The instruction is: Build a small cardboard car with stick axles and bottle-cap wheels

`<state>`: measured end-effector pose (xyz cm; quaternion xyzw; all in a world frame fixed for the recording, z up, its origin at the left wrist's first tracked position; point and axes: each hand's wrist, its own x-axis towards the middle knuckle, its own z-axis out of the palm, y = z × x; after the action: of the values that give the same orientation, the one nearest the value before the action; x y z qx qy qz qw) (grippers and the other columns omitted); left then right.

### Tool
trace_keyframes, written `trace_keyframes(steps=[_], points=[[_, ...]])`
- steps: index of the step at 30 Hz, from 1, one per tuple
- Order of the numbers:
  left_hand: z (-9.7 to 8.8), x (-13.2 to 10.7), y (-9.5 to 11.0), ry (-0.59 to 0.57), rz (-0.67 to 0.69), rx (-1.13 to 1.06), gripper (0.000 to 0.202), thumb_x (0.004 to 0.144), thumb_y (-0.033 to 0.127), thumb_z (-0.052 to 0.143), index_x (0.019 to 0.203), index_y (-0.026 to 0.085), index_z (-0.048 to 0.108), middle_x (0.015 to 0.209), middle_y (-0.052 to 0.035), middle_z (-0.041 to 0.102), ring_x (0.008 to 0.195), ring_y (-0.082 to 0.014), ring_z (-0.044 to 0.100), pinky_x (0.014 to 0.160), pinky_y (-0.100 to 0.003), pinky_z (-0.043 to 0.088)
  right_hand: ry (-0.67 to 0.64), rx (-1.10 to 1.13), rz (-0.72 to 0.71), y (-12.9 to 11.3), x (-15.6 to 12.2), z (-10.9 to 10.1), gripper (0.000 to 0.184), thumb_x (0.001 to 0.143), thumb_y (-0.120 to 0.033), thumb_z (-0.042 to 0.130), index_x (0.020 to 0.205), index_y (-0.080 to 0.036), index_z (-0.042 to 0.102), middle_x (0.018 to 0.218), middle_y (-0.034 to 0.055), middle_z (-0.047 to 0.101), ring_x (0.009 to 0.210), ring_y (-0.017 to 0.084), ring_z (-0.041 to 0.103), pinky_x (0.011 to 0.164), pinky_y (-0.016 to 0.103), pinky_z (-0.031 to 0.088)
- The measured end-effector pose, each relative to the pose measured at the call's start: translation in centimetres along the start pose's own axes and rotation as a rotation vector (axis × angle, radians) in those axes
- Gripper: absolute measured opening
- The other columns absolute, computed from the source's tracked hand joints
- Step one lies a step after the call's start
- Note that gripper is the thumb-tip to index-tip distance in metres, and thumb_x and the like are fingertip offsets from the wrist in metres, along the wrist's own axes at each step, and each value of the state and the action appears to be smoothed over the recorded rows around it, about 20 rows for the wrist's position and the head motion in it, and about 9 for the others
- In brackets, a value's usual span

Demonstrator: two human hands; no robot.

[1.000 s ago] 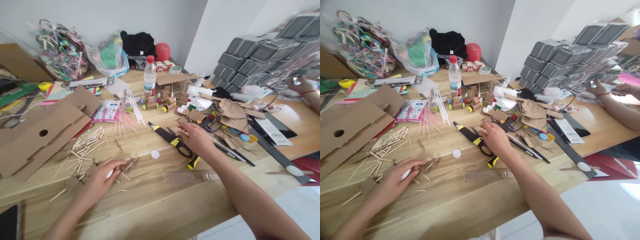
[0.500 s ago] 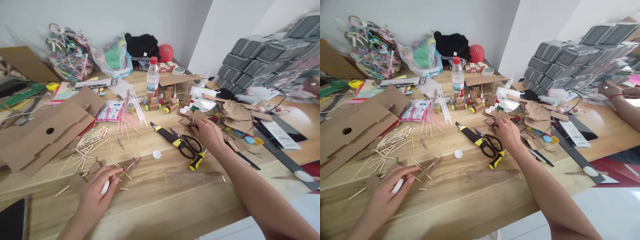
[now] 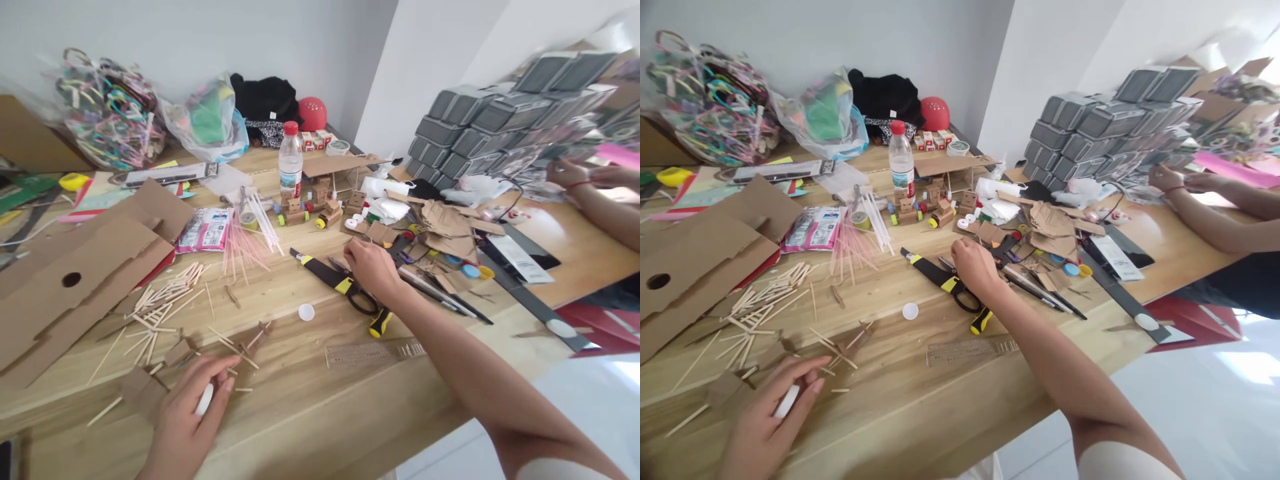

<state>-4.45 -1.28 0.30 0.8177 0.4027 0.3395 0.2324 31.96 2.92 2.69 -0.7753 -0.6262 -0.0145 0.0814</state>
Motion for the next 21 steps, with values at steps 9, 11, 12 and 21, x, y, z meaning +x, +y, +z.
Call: trace_keyframes(steps=[9, 11, 12, 21], points=[[-0.5, -0.2, -0.7, -0.040, 0.043, 0.027, 0.019, 0.093, 0.021, 0.059, 0.107, 0.027, 0.069, 0.079, 0.0021, 0.070, 0.069, -0.0133, 0.071, 0.070, -0.019, 0.057, 0.073, -0.012, 0.169, 5.8, -2.3, -2.3, 0.026, 0.091, -0.019, 0.046, 0.086, -0.023, 0.072, 0.077, 0.0101, 0.078, 0.070, 0.028, 0.072, 0.061, 0.035, 0.050], [-0.3, -0.2, -0.7, -0.049, 0.029, 0.016, 0.020, 0.092, 0.021, 0.059, 0.107, 0.027, 0.071, 0.078, 0.0020, 0.071, 0.069, -0.0136, 0.071, 0.070, -0.019, 0.058, 0.087, -0.011, 0.191, 7.8, -3.7, -3.0, 0.024, 0.087, -0.017, 0.048, 0.085, -0.023, 0.070, 0.079, 0.0096, 0.078, 0.070, 0.027, 0.072, 0.062, 0.035, 0.051], [-0.2, -0.2, -0.7, -0.052, 0.019, 0.013, 0.019, 0.092, 0.022, 0.059, 0.106, 0.027, 0.072, 0.078, 0.0016, 0.072, 0.069, -0.0139, 0.071, 0.069, -0.020, 0.058, 0.089, -0.008, 0.195, 8.5, -4.4, -3.2, 0.020, 0.086, -0.017, 0.050, 0.084, -0.024, 0.069, 0.077, 0.0089, 0.077, 0.068, 0.027, 0.071, 0.061, 0.035, 0.051], [-0.1, -0.3, -1.2, -0.057, -0.024, 0.040, 0.020, 0.093, 0.031, 0.058, 0.103, 0.025, 0.075, 0.078, -0.0017, 0.073, 0.068, -0.0163, 0.071, 0.066, -0.023, 0.059, 0.109, 0.003, 0.115, 10.5, -5.3, -1.6, 0.019, 0.085, -0.021, 0.051, 0.085, -0.027, 0.070, 0.088, 0.0109, 0.077, 0.081, 0.031, 0.072, 0.066, 0.039, 0.054]])
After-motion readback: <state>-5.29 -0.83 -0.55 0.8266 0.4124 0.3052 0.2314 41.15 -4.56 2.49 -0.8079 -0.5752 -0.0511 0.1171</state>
